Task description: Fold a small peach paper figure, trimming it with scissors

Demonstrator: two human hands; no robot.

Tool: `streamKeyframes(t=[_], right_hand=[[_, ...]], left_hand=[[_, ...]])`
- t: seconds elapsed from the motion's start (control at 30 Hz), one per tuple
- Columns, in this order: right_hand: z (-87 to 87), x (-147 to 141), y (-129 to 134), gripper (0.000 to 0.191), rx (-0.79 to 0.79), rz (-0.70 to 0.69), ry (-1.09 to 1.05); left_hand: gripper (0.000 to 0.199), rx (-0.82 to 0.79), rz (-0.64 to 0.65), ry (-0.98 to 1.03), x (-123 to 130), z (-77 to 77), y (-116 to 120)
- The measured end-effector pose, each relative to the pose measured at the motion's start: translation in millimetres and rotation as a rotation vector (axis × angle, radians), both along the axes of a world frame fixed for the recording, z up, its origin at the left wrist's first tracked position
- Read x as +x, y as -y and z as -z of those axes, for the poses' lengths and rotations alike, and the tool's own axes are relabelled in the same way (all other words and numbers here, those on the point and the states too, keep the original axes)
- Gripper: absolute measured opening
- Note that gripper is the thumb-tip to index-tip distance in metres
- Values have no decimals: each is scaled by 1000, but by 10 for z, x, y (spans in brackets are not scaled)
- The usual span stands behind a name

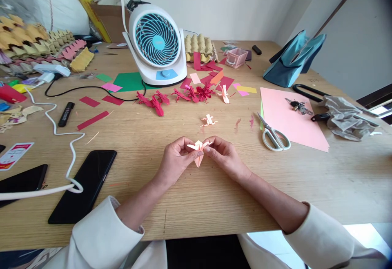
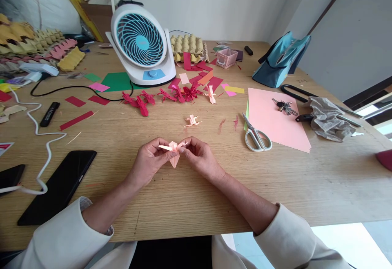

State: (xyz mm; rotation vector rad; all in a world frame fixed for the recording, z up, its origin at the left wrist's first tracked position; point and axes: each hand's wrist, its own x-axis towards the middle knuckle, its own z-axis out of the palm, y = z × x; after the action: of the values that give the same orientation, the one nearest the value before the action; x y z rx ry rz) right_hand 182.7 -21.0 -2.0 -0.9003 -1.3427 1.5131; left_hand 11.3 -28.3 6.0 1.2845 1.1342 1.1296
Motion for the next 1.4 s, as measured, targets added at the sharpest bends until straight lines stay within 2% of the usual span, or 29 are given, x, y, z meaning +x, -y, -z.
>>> streamKeyframes(t=[0.1,0.27,0.5,0.63,0.8,1.0,1.07,1.13,1.27,1.4], right_hand=[[21,-15,8,31,-21,-62,-44],[23,-10,5,33,-23,-131,-50],[-31,46,3,32,-85,-237,-69],[-10,78,17,35,-195,-329,-88],[25,49,67,38,-451,-456,-228],[72,22,74,35,-509,-512,-287],[72,32,54,37,-486,-485,-251],[54,48,27,38,-402,-397,-179],[-25,74,-19,38,-143,-148,21],[-43,41,-17,37,-9,-30,144]], left_hand=[[32,-13,19,8,7,-5,6],[39,-8,131,47,35,3,17],[33,-71,501,170,-145,-70,-80],[22,51,406,111,-230,-97,-131],[18,235,475,58,-171,-110,-89],[9,403,425,-49,-169,-187,-29],[8,430,403,-89,-179,-199,-27],[8,407,365,-114,-184,-187,-41],[11,292,191,-193,-190,-94,-100],[16,188,87,-219,-192,-7,-120]])
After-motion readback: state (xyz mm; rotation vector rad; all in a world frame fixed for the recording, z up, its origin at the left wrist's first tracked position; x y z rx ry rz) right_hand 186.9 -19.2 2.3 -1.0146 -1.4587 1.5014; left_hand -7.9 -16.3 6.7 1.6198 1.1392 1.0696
